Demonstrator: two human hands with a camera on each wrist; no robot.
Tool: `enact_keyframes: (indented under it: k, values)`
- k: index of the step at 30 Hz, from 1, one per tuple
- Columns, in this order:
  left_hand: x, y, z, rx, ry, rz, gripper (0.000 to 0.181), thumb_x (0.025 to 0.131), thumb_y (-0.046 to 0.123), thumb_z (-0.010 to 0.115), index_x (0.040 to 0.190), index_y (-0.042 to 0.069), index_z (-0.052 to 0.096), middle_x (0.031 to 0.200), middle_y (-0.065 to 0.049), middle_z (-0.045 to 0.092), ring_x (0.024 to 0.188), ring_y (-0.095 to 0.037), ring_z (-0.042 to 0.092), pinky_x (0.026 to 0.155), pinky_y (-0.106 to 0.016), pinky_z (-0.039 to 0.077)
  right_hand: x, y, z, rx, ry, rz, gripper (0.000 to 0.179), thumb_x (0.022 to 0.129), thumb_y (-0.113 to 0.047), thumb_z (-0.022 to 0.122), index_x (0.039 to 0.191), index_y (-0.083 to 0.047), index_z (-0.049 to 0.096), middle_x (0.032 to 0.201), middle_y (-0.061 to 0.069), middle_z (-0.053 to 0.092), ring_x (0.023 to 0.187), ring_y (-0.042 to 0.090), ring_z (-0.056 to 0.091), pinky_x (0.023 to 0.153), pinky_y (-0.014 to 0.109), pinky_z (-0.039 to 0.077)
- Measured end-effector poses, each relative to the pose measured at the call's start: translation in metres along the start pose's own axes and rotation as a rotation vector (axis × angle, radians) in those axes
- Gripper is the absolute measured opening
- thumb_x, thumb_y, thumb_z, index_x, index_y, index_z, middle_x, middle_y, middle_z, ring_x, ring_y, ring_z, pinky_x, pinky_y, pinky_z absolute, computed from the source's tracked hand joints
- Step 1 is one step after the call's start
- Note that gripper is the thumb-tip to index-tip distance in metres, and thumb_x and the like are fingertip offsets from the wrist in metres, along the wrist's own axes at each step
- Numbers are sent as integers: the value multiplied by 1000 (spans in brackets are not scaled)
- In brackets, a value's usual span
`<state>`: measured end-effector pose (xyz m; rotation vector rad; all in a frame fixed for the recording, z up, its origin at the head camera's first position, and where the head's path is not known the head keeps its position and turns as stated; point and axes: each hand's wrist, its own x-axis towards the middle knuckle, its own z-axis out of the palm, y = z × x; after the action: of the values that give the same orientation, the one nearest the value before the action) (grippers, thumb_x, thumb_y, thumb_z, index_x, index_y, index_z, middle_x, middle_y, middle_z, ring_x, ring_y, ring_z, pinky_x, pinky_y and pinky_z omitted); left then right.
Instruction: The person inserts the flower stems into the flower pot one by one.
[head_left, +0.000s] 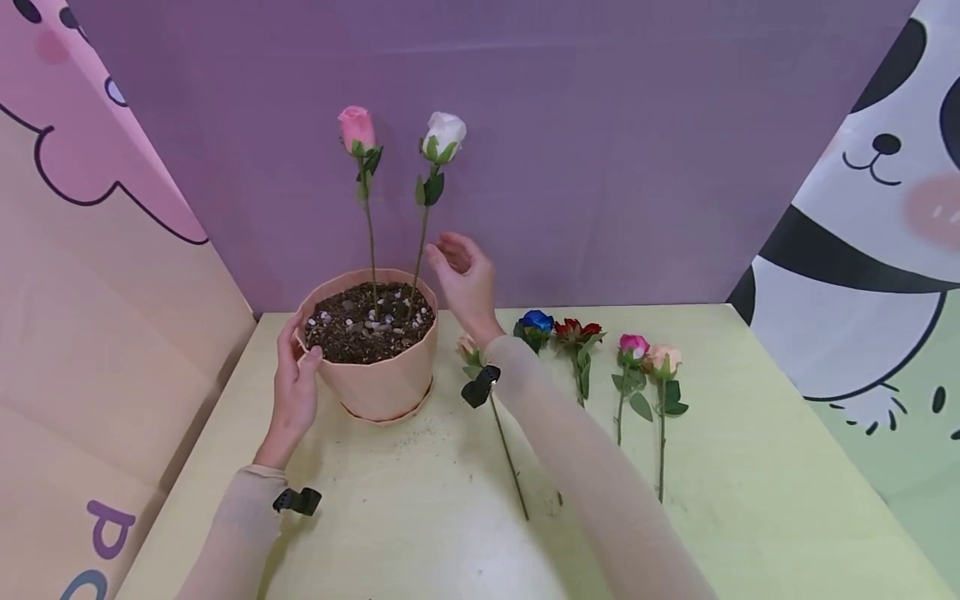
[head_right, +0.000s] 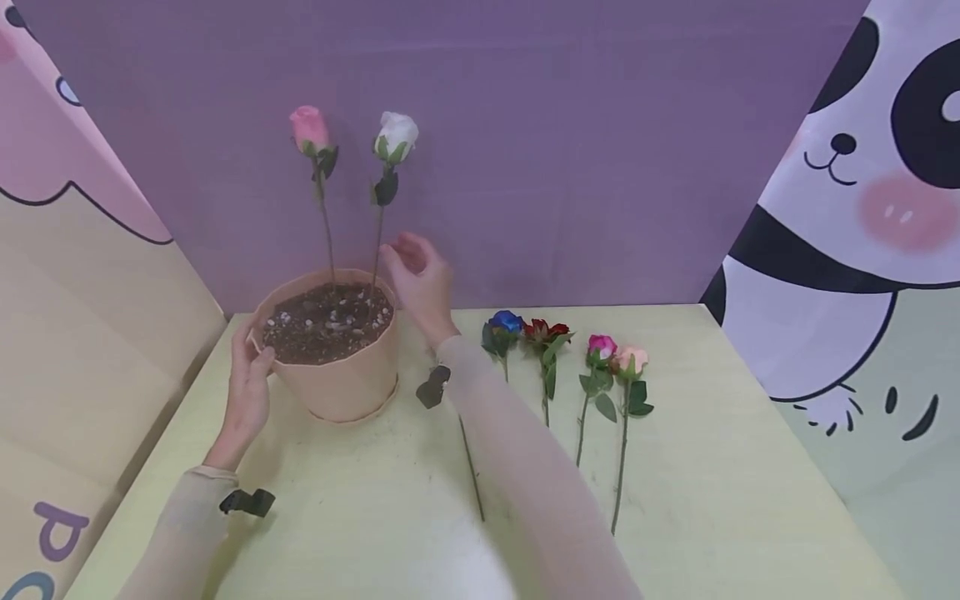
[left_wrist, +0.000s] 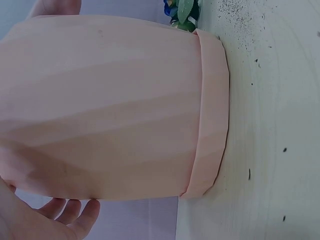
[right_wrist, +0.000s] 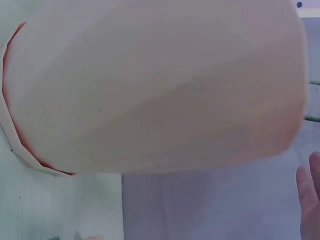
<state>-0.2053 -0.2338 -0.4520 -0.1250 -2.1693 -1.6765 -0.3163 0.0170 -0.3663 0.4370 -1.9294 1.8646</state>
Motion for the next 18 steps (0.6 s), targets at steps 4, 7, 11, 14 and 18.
enact_keyframes:
  k: [4,7,11,14,18]
  values:
    - [-1,0,0,-4,0,7,62,111,19,40,169,15,18,173,-19,28,156,-40,32,126,-64,28,4,-4,-12,7,8,-13,38,102,-21,74,134,-2,67,128,16,76,117,29,73,103,37,58]
    - [-1,1,0,2,1,3,63,111,20,40,170,16,17,173,-19,28,156,-40,32,126,-64,27,5,-6,-22,5,12,-19,37,101,-18,74,133,0,68,127,18,76,116,30,73,103,37,58]
    - [-1,2,0,1,-1,4,63,111,20,40,170,16,18,175,-15,26,158,-40,30,127,-64,27,6,-7,-36,22,-2,-26,35,101,-13,73,132,3,67,127,21,75,113,27,74,98,31,60]
    - [0,2,0,4,1,10,62,111,19,40,169,15,18,176,-12,25,157,-39,31,126,-63,28,7,-8,-47,45,-17,-31,36,101,-11,73,132,5,66,127,23,74,107,16,74,92,26,61]
    - [1,1,0,10,9,8,61,111,19,40,169,15,19,175,-12,27,156,-38,33,126,-63,28,6,-13,-65,39,-40,-25,37,100,-11,74,133,4,67,128,24,74,100,6,73,87,22,61]
